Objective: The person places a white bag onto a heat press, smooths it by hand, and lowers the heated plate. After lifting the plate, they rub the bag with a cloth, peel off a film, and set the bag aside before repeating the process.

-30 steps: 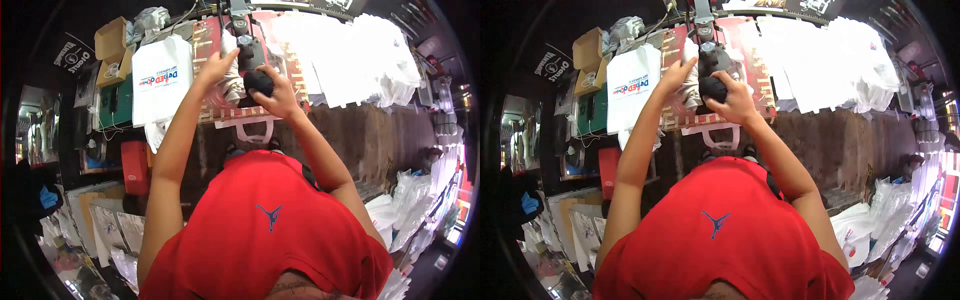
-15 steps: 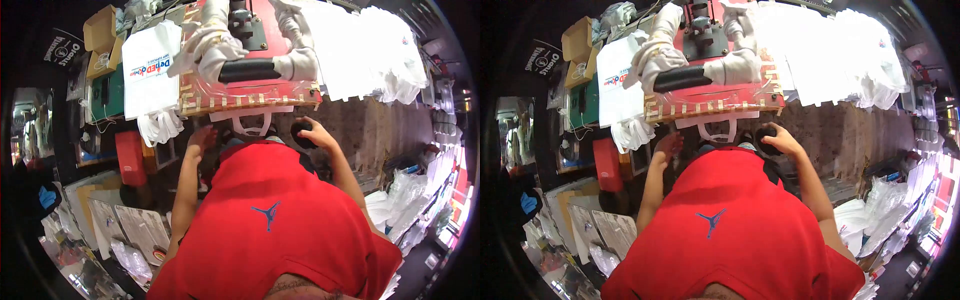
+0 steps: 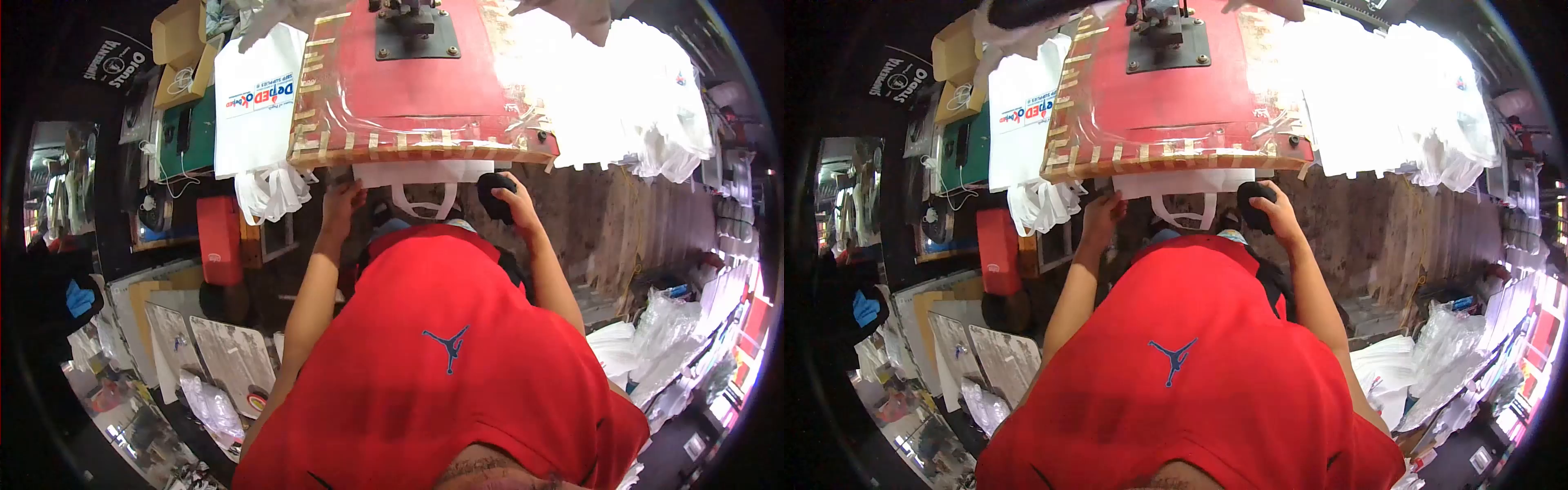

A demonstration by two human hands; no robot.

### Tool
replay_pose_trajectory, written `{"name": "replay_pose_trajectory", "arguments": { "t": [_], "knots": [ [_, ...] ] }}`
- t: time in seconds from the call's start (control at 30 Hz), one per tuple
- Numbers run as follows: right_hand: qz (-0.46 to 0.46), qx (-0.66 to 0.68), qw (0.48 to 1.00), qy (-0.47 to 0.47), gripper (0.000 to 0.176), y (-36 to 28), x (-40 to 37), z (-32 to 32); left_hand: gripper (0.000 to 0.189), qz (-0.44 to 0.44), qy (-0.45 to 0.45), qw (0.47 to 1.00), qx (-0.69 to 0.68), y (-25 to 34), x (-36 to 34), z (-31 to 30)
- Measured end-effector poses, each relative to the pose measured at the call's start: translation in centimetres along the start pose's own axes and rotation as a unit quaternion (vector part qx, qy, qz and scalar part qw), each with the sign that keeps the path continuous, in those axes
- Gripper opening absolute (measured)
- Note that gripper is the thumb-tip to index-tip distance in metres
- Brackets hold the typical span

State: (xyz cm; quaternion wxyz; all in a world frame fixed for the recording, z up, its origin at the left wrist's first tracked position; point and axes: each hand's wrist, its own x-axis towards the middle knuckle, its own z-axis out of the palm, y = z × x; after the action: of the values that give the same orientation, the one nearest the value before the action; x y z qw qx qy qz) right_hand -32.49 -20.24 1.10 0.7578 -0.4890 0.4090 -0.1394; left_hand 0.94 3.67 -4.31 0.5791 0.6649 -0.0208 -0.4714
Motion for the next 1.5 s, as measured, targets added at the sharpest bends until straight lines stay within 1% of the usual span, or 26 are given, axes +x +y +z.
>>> {"name": "replay_pose_trajectory", "arguments": {
  "t": [0.13,0.23,0.33,0.4,0.5,0.67,0.73,0.77,0.83,0.9,0.93,0.97,1.0,1.03,1.1,1.13,1.17,1.2,1.23,1.27,1.3,1.33,1.37,1.43,1.47,1.5],
  "knots": [
    [-0.016,-0.011,1.0,0.014,0.035,0.9,0.1,0.0,0.026,0.014,-0.004,1.0,0.008,-0.1,0.4,0.1],
    [-0.018,0.004,1.0,0.025,0.036,1.3,0.2,-0.1,0.025,0.019,-0.009,0.999,-0.029,0.2,0.1,0.3],
    [-0.017,0.006,0.999,0.042,0.036,1.4,0.2,-0.1,0.026,-0.009,0.003,1.0,-0.001,0.5,-0.1,0.2],
    [0.0,0.022,0.999,0.05,0.037,0.1,-0.7,-0.1,0.027,0.017,0.027,0.993,0.115,1.0,-0.7,0.5],
    [0.016,0.022,0.998,0.063,0.038,-1.2,-1.3,-0.6,0.025,0.029,0.065,0.992,0.106,0.9,-1.4,1.1],
    [-0.006,-0.036,0.997,0.069,0.039,-1.2,-0.9,-1.4,0.021,0.025,0.047,0.997,0.055,0.5,-1.0,1.1],
    [-0.119,-0.149,0.974,0.122,0.038,-1.0,-0.6,-1.4,0.02,0.021,0.044,0.997,0.054,0.6,-0.8,0.7],
    [-0.121,-0.149,0.974,0.121,0.038,-1.5,-0.6,-0.9,0.022,0.013,0.036,0.998,0.055,0.8,-0.7,0.6],
    [-0.166,-0.168,0.952,0.193,0.039,-3.2,-1.2,1.2,0.023,0.006,0.028,0.998,0.056,0.9,-0.5,0.2],
    [-0.175,-0.178,0.946,0.208,0.042,-4.0,-1.0,3.1,0.024,0.014,0.043,0.986,0.161,1.4,-0.3,0.1],
    [-0.183,-0.195,0.941,0.208,0.044,-4.1,-0.4,3.8,0.024,0.018,0.04,0.986,0.162,1.6,-0.6,0.5],
    [-0.19,-0.212,0.936,0.209,0.045,-4.2,0.2,4.5,0.024,0.124,0.144,0.934,0.301,2.5,-2.1,1.5],
    [-0.211,-0.232,0.929,0.199,0.048,-4.0,1.1,5.0,0.023,0.226,0.242,0.842,0.426,3.4,-3.3,2.5],
    [-0.224,-0.274,0.914,0.196,0.048,-4.1,2.0,5.6,0.023,0.231,0.238,0.843,0.424,4.2,-3.9,3.2],
    [-0.28,-0.324,0.889,0.162,0.05,-6.2,3.1,7.4,0.024,0.307,0.058,0.874,0.372,5.2,-4.2,4.9],
    [-0.301,-0.349,0.875,0.148,0.049,-6.9,4.2,8.0,0.024,0.312,0.048,0.873,0.371,5.6,-3.8,6.2],
    [-0.321,-0.373,0.86,0.134,0.049,-7.4,5.7,8.3,0.03,0.423,0.015,0.8,0.426,5.7,-3.2,7.6],
    [-0.355,-0.42,0.824,0.135,0.048,-7.9,7.9,8.5,0.036,0.523,-0.015,0.711,0.471,5.9,-2.7,8.9],
    [-0.386,-0.464,0.786,0.132,0.048,-8.3,10.4,8.2,0.036,0.524,-0.018,0.711,0.469,6.0,-2.2,10.1],
    [-0.387,-0.466,0.785,0.132,0.048,-8.6,13.1,7.6,0.044,0.518,-0.047,0.699,0.491,6.3,-1.7,11.4],
    [-0.415,-0.505,0.739,0.164,0.049,-8.8,15.8,7.1,0.051,0.511,-0.074,0.686,0.513,6.3,-1.4,12.3],
    [-0.441,-0.541,0.689,0.193,0.05,-8.6,17.6,7.1,0.051,0.508,-0.07,0.688,0.513,6.1,-1.2,12.7],
    [-0.442,-0.541,0.69,0.186,0.05,-8.5,18.4,7.2,0.056,0.47,-0.089,0.692,0.541,6.0,-1.0,13.0],
    [-0.406,-0.626,0.648,0.157,0.051,-7.7,19.4,7.0,0.061,0.419,-0.105,0.702,0.566,5.4,-0.8,12.8],
    [-0.454,-0.596,0.639,0.175,0.05,-6.8,19.5,7.0,0.059,0.42,-0.114,0.696,0.572,5.2,-0.5,12.5],
    [-0.469,-0.587,0.636,0.177,0.05,-6.4,19.8,6.7,0.057,0.421,-0.12,0.69,0.576,5.0,-0.2,12.5]
  ]
}}
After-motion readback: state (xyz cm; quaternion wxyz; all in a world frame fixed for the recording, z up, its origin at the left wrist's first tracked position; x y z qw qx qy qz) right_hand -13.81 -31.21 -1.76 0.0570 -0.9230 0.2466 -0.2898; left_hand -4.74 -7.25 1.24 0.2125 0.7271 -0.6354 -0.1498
